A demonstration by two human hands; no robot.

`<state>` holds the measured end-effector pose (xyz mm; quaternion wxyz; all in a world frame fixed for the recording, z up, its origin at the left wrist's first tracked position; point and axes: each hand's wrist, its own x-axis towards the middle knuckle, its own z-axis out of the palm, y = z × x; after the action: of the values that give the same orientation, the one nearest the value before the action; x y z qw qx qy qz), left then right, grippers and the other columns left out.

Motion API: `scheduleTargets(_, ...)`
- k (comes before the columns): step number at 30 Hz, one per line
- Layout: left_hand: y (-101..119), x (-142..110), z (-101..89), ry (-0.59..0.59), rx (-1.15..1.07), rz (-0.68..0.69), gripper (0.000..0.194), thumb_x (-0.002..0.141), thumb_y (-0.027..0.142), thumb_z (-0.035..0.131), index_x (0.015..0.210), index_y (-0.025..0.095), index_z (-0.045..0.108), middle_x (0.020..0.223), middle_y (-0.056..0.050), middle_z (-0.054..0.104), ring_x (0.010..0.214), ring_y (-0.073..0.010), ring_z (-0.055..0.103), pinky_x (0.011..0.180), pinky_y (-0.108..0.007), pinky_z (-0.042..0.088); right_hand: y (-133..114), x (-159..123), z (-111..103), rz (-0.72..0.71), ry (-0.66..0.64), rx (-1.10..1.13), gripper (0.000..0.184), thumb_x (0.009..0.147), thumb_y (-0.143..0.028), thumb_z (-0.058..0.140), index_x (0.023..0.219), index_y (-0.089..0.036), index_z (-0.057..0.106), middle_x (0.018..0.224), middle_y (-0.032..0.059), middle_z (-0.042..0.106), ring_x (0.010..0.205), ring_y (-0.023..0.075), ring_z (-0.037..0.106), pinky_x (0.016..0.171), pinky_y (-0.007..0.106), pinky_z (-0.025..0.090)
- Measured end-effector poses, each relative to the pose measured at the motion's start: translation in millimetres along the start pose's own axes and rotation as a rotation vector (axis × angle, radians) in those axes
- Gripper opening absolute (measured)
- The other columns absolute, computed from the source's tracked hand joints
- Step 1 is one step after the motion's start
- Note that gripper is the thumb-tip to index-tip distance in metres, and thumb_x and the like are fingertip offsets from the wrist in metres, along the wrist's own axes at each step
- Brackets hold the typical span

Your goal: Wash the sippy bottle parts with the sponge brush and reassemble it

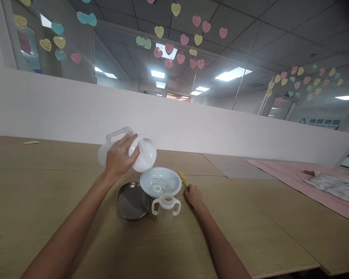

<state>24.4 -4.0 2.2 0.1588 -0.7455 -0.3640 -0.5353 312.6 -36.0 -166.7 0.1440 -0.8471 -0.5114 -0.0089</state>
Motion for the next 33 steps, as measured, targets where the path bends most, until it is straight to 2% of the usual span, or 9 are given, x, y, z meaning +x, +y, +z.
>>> scheduleTargets(5,-11,9,-20.9,0.110,-0.269,-0.333,0.038,0.077,0.037,0.049,0.111,0.022,0.058,0.111,0.000,0.062,0.100,-0.0205,0.057,0.089,-0.036,0.047,-1,2,2,0.011,0.000,0.003,0.025,0.081,-0.026,0.041,0.093,-0.014,0.059,0.098,0.0134,0.060,0.089,0.0217,0.058,0.068,0.028,0.040)
scheduleTargets(8,0,11,-31.8,0.080,-0.412,-0.393,0.035,0.074,0.035,0.054,0.105,0.022,0.062,0.106,0.001,0.064,0.097,-0.0203,0.059,0.087,-0.036,0.048,0,3,3,0.014,0.001,0.007,0.025,0.081,-0.026,0.041,0.095,-0.014,0.059,0.098,0.0132,0.060,0.090,0.0219,0.058,0.068,0.028,0.040)
scheduleTargets(11,25,8,-37.0,0.012,-0.377,-0.320,0.031,0.071,0.034,0.055,0.099,0.023,0.065,0.102,0.002,0.066,0.095,-0.0213,0.060,0.085,-0.037,0.049,0,4,3,0.011,0.005,0.004,0.025,0.081,-0.026,0.041,0.094,-0.014,0.059,0.098,0.0131,0.060,0.090,0.0221,0.058,0.068,0.028,0.040)
scheduleTargets(14,52,1,-37.0,-0.008,-0.206,-0.154,0.033,0.072,0.034,0.052,0.102,0.025,0.064,0.102,0.002,0.066,0.094,-0.0215,0.060,0.085,-0.035,0.048,1,3,2,0.004,0.006,-0.002,0.025,0.081,-0.027,0.041,0.093,-0.014,0.059,0.097,0.0133,0.060,0.089,0.0228,0.058,0.067,0.029,0.040)
scheduleTargets(17,68,-5,-35.3,-0.055,-0.065,0.012,0.035,0.074,0.033,0.048,0.106,0.027,0.060,0.104,0.002,0.065,0.091,-0.0209,0.061,0.077,-0.032,0.049,1,3,2,-0.002,0.000,-0.006,0.025,0.080,-0.027,0.042,0.092,-0.014,0.059,0.096,0.0136,0.061,0.089,0.0227,0.058,0.067,0.028,0.040)
scheduleTargets(21,72,-11,-34.0,-0.090,0.050,0.134,0.036,0.076,0.033,0.044,0.109,0.027,0.058,0.104,0.000,0.064,0.084,-0.0187,0.062,0.066,-0.028,0.048,1,2,2,-0.005,0.001,-0.008,0.026,0.081,-0.028,0.041,0.092,-0.013,0.059,0.096,0.0133,0.061,0.089,0.0228,0.058,0.067,0.028,0.040)
scheduleTargets(27,69,-13,-31.3,-0.025,0.119,0.274,0.036,0.078,0.033,0.044,0.112,0.026,0.056,0.109,-0.002,0.061,0.086,-0.0176,0.061,0.067,-0.026,0.048,1,2,1,-0.005,-0.002,-0.010,0.024,0.081,-0.027,0.041,0.092,-0.014,0.058,0.096,0.0122,0.061,0.088,0.0224,0.058,0.066,0.029,0.039)
scheduleTargets(33,71,-14,-32.9,0.008,0.119,0.325,0.035,0.077,0.030,0.047,0.110,0.023,0.056,0.107,-0.002,0.062,0.085,-0.0155,0.061,0.068,-0.024,0.049,1,3,3,-0.011,-0.002,-0.026,0.025,0.082,-0.028,0.040,0.093,-0.014,0.058,0.096,0.0127,0.060,0.089,0.0225,0.057,0.067,0.029,0.039)
